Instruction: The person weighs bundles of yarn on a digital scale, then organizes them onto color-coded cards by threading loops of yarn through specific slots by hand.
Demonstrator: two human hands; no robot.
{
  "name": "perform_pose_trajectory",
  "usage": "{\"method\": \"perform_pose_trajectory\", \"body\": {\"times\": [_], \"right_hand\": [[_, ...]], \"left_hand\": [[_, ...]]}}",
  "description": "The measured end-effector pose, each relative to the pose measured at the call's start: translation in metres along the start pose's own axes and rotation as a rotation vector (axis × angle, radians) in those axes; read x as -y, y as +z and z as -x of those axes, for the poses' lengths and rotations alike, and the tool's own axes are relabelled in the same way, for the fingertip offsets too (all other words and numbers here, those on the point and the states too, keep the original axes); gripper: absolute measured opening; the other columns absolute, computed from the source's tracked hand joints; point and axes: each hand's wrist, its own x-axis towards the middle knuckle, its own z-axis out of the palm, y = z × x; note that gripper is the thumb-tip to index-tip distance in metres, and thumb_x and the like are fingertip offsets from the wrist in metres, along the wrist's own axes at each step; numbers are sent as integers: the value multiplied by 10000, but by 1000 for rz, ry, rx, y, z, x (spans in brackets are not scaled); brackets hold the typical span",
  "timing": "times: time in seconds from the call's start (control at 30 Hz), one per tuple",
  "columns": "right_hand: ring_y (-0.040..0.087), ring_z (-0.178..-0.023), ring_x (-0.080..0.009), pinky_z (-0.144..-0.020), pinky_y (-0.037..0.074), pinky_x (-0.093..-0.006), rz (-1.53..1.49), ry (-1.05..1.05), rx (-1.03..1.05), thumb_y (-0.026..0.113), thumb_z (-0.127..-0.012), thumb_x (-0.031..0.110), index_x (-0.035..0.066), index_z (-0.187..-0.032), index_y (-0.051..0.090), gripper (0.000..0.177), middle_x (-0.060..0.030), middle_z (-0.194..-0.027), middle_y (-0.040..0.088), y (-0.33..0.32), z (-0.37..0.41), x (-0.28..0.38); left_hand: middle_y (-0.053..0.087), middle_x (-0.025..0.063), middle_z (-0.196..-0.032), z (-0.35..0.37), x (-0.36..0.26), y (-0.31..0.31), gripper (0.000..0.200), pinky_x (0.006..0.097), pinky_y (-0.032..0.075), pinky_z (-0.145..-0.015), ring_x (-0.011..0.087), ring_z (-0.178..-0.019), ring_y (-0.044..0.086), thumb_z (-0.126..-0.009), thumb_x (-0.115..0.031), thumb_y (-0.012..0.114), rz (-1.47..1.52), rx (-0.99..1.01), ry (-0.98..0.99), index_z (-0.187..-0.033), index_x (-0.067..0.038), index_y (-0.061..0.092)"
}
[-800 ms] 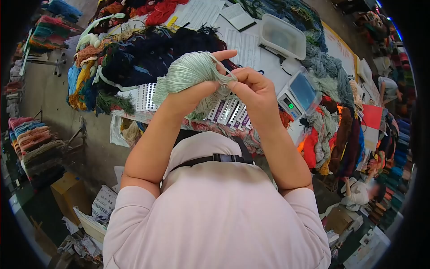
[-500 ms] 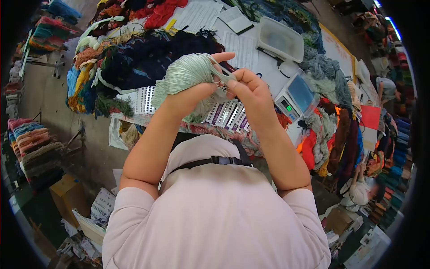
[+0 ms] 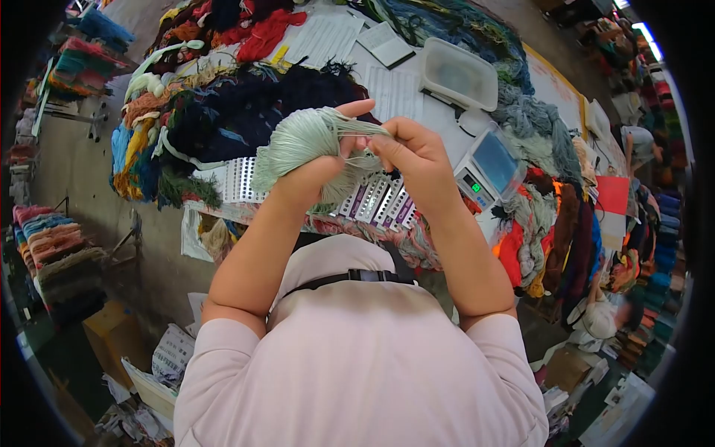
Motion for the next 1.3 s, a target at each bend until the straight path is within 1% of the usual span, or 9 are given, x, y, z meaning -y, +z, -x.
{"method": "perform_pose_trajectory", "body": {"times": [0.27,0.47,0.57,0.6,0.67,0.7,0.8,1.17,1.3], "right_hand": [[467,-636,-66,-586,371,-228,137,89,55,584,-889,190,38,-813,586,170,31,-664,504,-27,-13,0],[374,-539,-64,-565,350,-254,-956,293,-93,507,-926,117,38,-837,529,121,46,-594,369,-79,-13,-37],[291,-482,-54,-441,256,-203,-1134,267,-221,490,-938,125,47,-833,493,131,57,-585,307,-148,2,-75],[276,-459,-57,-402,217,-199,-1148,267,-340,485,-942,124,46,-852,491,119,55,-582,307,-172,15,-87],[253,-437,-51,-381,178,-215,-1119,267,-509,490,-933,107,75,-804,472,134,60,-555,293,-227,48,-123],[233,-423,-55,-376,167,-223,-1134,269,-596,484,-936,110,80,-786,462,155,59,-544,276,-254,71,-143],[190,-393,-69,-373,146,-239,-1201,310,-897,471,-944,112,101,-743,438,204,61,-519,235,-316,141,-167],[225,-369,-71,-367,164,-233,-665,146,-1744,493,-953,214,113,-746,481,231,75,-494,254,-487,415,-122],[227,-389,-44,-387,178,-214,-421,195,-1376,658,-874,182,125,-883,579,98,83,-518,259,-447,380,-48]], "left_hand": [[453,58,-861,4,8,3,771,297,452,-633,129,-642,454,-673,-31,498,583,-22,-258,-1402,74,269],[489,74,-803,24,28,-22,651,225,368,-428,80,-482,403,-819,-139,521,830,355,-617,-1389,81,297],[501,77,-755,48,32,-59,444,224,381,-407,89,-491,458,-871,-132,482,1059,450,-301,-1298,-16,445],[571,107,-915,78,11,-100,314,267,456,-492,134,-674,577,-898,-167,448,246,120,56,-1194,-77,504],[447,-43,-667,32,-40,-55,315,232,300,-384,54,-475,378,-951,-311,400,981,597,21,-1131,-111,564],[526,51,-1125,46,-61,-88,317,334,465,-639,139,-945,539,-947,-335,412,893,639,85,-1181,-157,532],[424,-33,-642,68,-124,-116,290,228,319,-469,80,-511,391,-938,-326,439,1026,274,239,-1082,-122,586],[400,-31,-550,68,-259,-158,260,246,373,-559,74,-513,427,-915,-131,485,717,139,72,-655,-119,489],[419,-23,-637,73,-235,-167,399,220,405,-598,63,-566,448,-831,-39,544,471,-191,514,-1213,56,477]]}}
